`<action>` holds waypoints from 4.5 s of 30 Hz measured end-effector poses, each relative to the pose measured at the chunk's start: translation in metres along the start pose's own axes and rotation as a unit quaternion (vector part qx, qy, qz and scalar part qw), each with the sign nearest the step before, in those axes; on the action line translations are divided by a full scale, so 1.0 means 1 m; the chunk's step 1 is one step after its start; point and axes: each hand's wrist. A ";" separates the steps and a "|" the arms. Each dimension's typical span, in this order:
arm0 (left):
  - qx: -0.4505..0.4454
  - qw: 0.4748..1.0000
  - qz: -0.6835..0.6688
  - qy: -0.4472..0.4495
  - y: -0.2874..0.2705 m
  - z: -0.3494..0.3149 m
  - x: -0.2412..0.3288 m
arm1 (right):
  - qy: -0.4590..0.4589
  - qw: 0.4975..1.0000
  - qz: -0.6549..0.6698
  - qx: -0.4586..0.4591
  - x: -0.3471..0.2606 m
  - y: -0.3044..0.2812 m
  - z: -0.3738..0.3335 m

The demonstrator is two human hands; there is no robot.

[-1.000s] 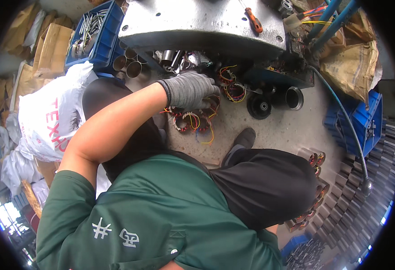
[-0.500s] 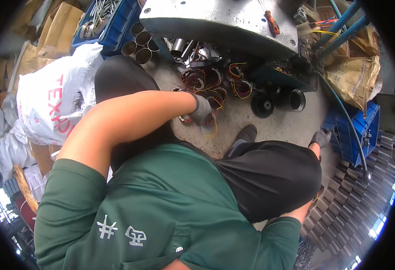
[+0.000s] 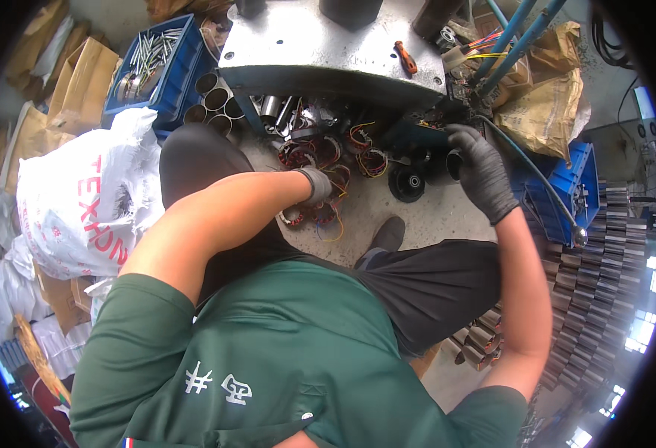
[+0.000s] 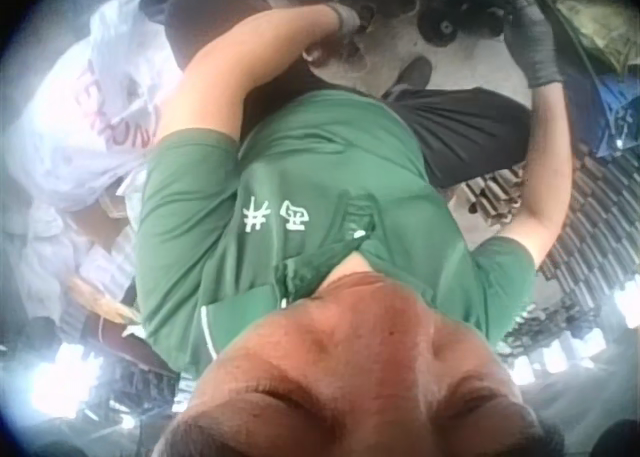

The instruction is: Using a hydraulic press to assemble metal sleeves onto wire-wound cores.

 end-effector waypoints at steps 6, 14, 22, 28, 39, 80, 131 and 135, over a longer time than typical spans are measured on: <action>0.026 0.999 0.021 -0.017 -0.007 -0.010 -0.012 | -0.098 0.976 0.048 0.188 -0.043 0.021 0.021; 0.348 0.833 -0.340 0.263 -0.085 -0.153 -0.005 | 0.132 0.875 0.465 -0.027 -0.005 0.043 0.041; 0.596 0.565 -0.512 0.250 -0.124 -0.185 -0.009 | 0.067 0.417 0.906 -0.033 -0.052 0.022 0.065; 0.751 0.378 -0.511 0.180 -0.135 -0.159 -0.035 | 0.021 0.415 0.909 0.027 -0.057 0.003 0.086; 0.709 0.600 -0.292 0.228 -0.127 -0.109 -0.013 | -0.083 0.403 0.908 0.080 -0.069 -0.009 0.088; 0.792 0.513 -0.292 0.156 -0.121 -0.127 -0.043 | 0.095 0.959 -0.081 0.253 0.002 0.026 0.180; 0.797 0.501 -0.331 0.072 -0.116 -0.119 -0.037 | -0.209 0.911 0.155 0.321 -0.130 -0.023 0.066; 0.769 0.484 -0.399 0.126 -0.113 -0.125 -0.038 | -0.225 0.913 0.108 0.322 -0.126 -0.026 0.068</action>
Point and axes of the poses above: each hand's wrist, its own z-axis towards the middle knuckle, its own y-axis out of the palm, x = y × z, and after that the axes turned 9 degrees about -x, right-handed
